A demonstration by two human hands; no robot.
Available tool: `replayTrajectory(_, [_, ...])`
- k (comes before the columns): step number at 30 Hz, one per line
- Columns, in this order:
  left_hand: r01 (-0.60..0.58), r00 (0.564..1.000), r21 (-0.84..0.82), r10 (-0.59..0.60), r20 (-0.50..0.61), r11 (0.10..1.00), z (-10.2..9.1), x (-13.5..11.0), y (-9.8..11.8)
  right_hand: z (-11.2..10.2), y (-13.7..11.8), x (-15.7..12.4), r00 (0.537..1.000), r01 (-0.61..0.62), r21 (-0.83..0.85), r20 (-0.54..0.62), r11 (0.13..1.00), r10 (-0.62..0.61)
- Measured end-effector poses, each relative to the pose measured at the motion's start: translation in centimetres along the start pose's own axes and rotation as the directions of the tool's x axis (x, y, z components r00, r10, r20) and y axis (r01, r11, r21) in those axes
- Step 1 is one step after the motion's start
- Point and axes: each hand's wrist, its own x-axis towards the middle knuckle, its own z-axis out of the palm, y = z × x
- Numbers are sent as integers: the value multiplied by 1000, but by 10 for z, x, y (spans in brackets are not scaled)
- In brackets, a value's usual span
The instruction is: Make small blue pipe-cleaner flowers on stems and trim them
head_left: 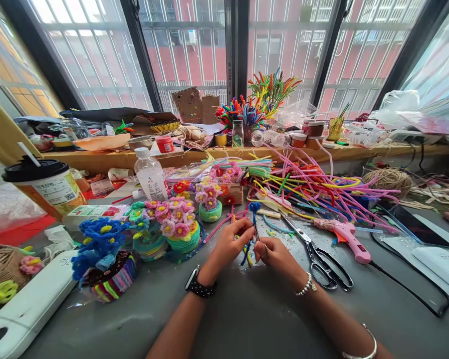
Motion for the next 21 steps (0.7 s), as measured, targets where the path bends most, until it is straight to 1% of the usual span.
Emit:
replayTrajectory(6, [-4, 1000, 2, 4, -14, 1000, 0, 1, -1, 1, -2, 0, 996, -11, -91, -93, 996, 2])
replayTrajectory(8, [0, 1000, 5, 0, -16, 1000, 0, 1, -1, 2, -2, 0, 996, -4, -96, -94, 995, -5])
replayTrajectory(13, [-8, 1000, 19, 7, 7, 1000, 0, 1, 1, 1, -1, 0, 999, 23, -68, -46, 997, -26])
replayTrajectory(16, [-2, 1000, 20, 2, 12, 1000, 0, 1, 1, 1, 0, 1, 997, 19, -97, -75, 995, -26])
replayTrajectory(21, [6, 1000, 51, -5, -17, 999, 0, 1, -1, 1, 3, 1, 994, -20, -148, -112, 989, 3])
